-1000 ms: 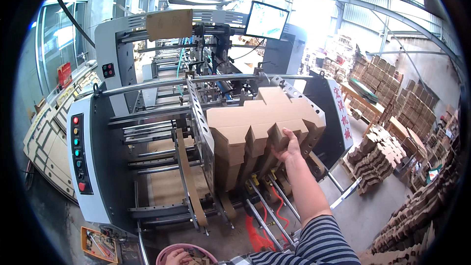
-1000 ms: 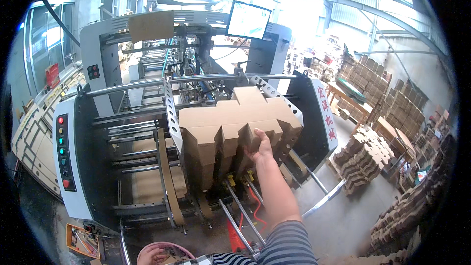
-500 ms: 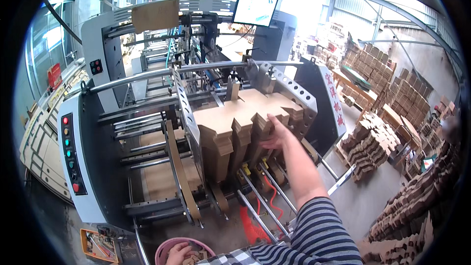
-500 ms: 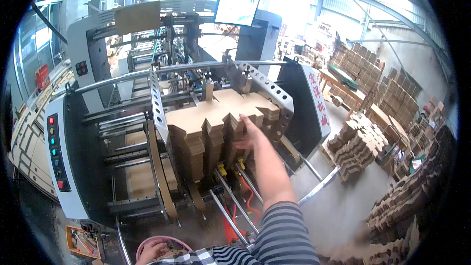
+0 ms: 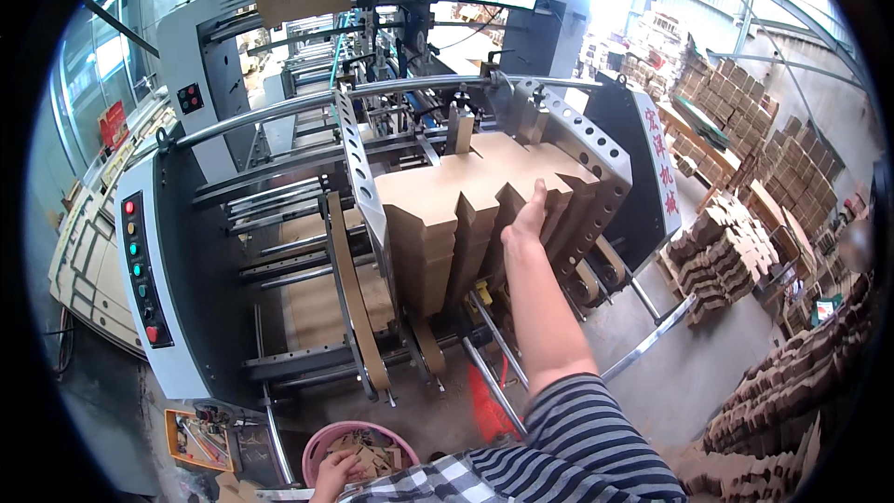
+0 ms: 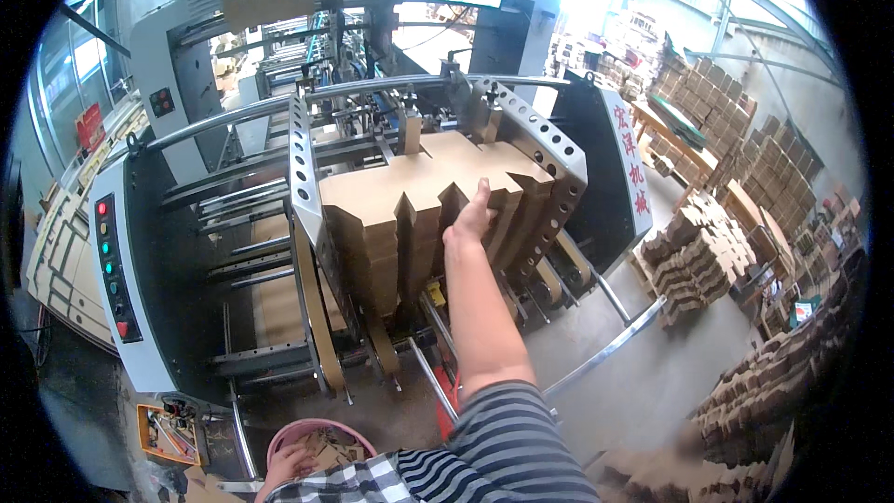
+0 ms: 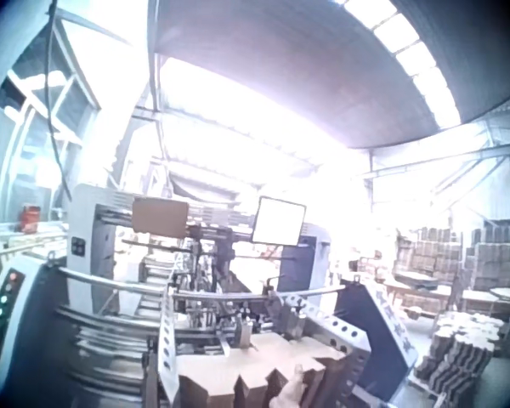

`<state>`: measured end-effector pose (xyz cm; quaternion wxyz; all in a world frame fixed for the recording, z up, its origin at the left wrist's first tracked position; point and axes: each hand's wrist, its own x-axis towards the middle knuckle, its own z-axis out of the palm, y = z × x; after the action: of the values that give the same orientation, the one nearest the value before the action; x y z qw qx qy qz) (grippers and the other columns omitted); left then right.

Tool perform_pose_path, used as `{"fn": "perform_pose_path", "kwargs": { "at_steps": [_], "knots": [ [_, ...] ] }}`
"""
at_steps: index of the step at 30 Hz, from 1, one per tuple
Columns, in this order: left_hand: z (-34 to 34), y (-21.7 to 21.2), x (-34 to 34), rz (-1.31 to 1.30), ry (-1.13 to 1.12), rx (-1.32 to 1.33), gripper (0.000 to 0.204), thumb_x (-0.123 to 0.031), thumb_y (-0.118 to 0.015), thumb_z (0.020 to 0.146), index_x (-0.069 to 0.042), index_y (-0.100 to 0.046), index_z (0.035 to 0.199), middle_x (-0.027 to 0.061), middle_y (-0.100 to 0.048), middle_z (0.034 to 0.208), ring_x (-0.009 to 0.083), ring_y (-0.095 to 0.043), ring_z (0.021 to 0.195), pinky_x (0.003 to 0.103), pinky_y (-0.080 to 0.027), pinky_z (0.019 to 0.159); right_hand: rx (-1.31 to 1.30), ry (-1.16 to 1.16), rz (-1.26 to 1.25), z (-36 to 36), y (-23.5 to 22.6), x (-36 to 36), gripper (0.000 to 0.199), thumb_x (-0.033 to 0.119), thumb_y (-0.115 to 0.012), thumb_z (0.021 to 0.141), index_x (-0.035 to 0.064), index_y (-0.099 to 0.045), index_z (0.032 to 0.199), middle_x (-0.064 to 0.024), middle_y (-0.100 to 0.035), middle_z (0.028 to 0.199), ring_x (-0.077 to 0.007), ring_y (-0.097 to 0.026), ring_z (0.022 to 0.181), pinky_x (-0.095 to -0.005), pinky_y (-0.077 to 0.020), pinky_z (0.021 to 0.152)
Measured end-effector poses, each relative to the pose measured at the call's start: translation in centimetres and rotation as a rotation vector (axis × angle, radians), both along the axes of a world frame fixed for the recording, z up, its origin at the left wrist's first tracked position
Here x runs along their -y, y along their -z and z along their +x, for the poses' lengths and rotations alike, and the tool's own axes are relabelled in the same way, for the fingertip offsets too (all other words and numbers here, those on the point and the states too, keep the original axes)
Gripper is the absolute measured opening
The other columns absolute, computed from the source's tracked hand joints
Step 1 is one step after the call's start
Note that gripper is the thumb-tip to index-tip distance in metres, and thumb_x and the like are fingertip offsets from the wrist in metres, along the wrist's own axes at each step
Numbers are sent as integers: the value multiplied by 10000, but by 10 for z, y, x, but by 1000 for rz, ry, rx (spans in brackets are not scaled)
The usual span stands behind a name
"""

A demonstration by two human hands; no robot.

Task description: The person operates a cardboard box forming machine, feeding flat cardboard blanks into the mechanism and collecting the formed boxes. They also use a handheld remote to control the machine and walk between stations to retrieve materials.

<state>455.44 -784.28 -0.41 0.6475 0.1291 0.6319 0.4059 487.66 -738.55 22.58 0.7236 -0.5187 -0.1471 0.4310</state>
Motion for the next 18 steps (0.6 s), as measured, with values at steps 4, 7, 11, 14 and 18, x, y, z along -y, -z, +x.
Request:
{"fn": "perform_pose_path", "kwargs": {
  "at_steps": [4,7,11,14,18],
  "knots": [
    [2,-2,-7,42,38,-67,413,-150,-599,896,43,-465,1235,138,-629,1029,234,-657,855,305,-531,704,-123,-263,334,36,45,25,642,469,-537,875,24,-437,1327,-118,-435,1364,-242,-410,1232,-387,-288,1045],
    [2,5,-3,106,15,-122,409,-136,-607,887,52,-475,1226,137,-630,1030,224,-658,853,305,-533,713,918,-126,258,20,67,75,281,262,-599,874,30,-635,1029,-107,-668,947,-206,-622,833,-341,-496,765],
    [3,8,-1,64,92,-133,396,-120,-605,884,62,-483,1215,130,-626,1039,219,-661,872,308,-538,730,1354,-518,411,7,52,55,216,210,-646,813,14,-627,723,-183,-617,695,-355,-616,698,-407,-495,638],
    [23,-39,-15,17,36,-132,397,-117,-613,876,57,-488,1210,128,-622,1045,207,-658,842,303,-537,713,1531,-520,517,19,50,34,220,233,-649,799,28,-629,721,-187,-626,751,-374,-608,744,-445,-489,644],
    [16,-23,-8,5,35,-174,392,-106,-606,877,50,-485,1216,134,-617,1055,207,-654,834,302,-536,699,1537,-626,397,10,54,43,285,292,-646,798,21,-638,710,-182,-625,734,-371,-609,732,-444,-494,652]
  ]
}}
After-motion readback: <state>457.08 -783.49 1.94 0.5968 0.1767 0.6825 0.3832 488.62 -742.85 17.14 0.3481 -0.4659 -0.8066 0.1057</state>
